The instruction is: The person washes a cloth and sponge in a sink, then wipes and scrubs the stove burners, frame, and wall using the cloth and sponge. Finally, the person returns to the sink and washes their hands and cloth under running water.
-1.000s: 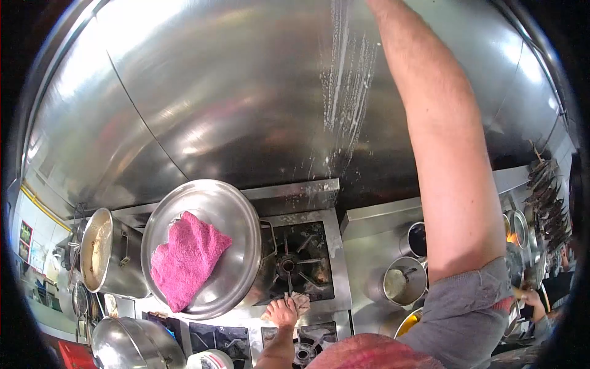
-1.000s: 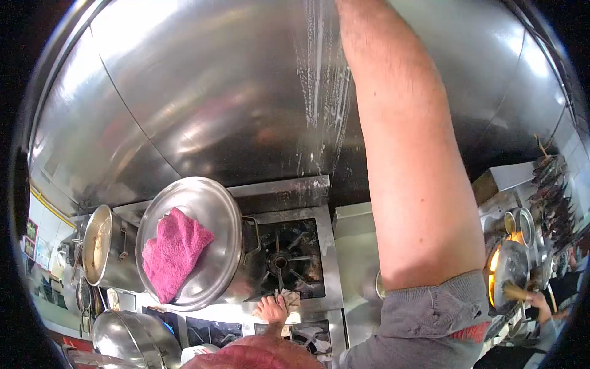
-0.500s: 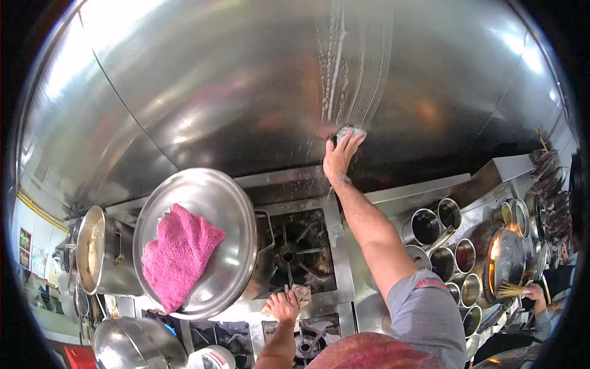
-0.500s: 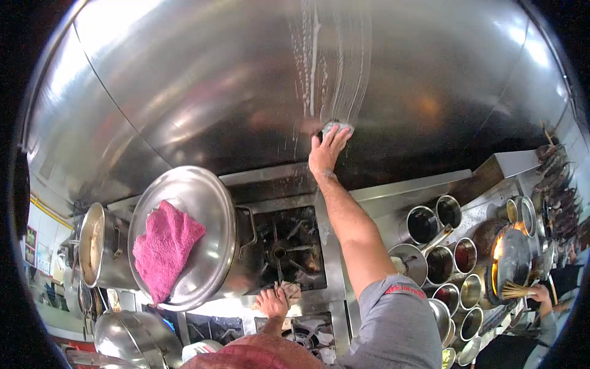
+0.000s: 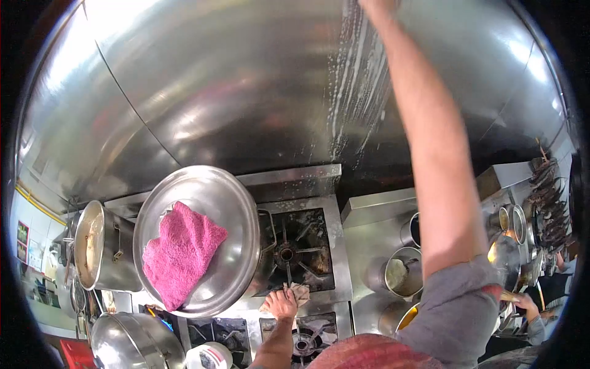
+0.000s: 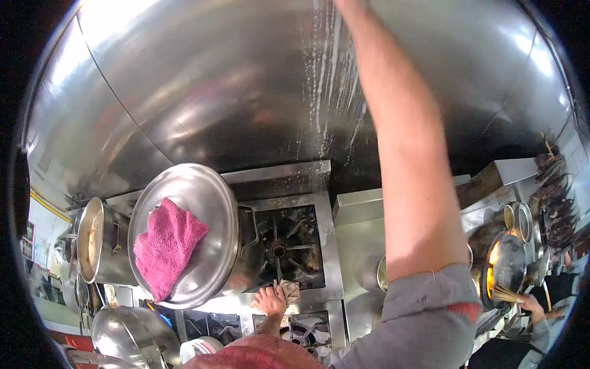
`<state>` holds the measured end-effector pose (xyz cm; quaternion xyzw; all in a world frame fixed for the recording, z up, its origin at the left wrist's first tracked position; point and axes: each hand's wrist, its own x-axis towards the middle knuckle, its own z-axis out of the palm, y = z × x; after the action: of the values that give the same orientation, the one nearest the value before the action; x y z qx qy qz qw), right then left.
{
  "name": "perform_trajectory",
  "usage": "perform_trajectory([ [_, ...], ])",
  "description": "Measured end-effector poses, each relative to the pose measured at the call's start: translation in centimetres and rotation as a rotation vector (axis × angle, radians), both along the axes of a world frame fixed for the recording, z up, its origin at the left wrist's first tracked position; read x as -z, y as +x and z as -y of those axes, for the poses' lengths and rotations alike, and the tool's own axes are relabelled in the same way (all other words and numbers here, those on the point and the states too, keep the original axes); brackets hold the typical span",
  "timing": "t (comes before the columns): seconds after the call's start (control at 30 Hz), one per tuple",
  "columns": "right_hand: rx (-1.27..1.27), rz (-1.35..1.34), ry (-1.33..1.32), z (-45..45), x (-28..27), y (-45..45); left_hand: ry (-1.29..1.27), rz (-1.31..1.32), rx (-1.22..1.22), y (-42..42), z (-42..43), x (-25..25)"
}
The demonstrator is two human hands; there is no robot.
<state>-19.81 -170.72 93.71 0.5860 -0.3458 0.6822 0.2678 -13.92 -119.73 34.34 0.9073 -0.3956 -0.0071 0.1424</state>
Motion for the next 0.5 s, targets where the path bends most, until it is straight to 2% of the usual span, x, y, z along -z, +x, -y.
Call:
perform_trajectory([
  [0.03,0.026,-0.006,-0.016,0.1,5.4,-0.3,-0.03,0.021,0.013,0.1,-0.2,0.2],
  [0.1,0.027,0.038,0.159,-1.6,19.3,-0.1,-0.009,0.031,0.021,-0.1,-0.2,-0.2],
  [0.13,-0.05,0.046,0.185,-1.7,26.5,-0.4,-0.009,0.028,0.018,-0.1,0.2,-0.3],
  [0.17,0.053,0.006,0.465,-4.0,32.7,-0.2,-0.039,0.026,0.025,0.1,0.3,-0.4],
  [0.2,0.011,-0.007,0.622,-4.6,38.9,0.1,-0.057,0.019,0.037,0.0,-0.2,-0.4],
  [0.23,-0.067,0.036,0.77,-5.9,42.6,0.3,-0.026,-0.011,0.03,0.0,-0.2,-0.3],
  [0.27,-0.153,0.085,0.906,-6.6,44.4,0.9,-0.026,-0.007,0.027,0.1,0.0,-0.3],
  [0.37,-0.215,0.163,0.911,-6.8,44.6,1.6,-0.061,0.013,0.026,0.0,-0.3,-0.2],
  [0.47,-0.081,0.21,0.67,-4.8,36.7,2.1,-0.081,0.015,0.026,0.0,-0.3,-0.7],
  [0.5,-0.073,0.189,0.664,-5.1,31.1,1.8,-0.048,0.029,0.034,0.1,-0.3,-0.5],
])
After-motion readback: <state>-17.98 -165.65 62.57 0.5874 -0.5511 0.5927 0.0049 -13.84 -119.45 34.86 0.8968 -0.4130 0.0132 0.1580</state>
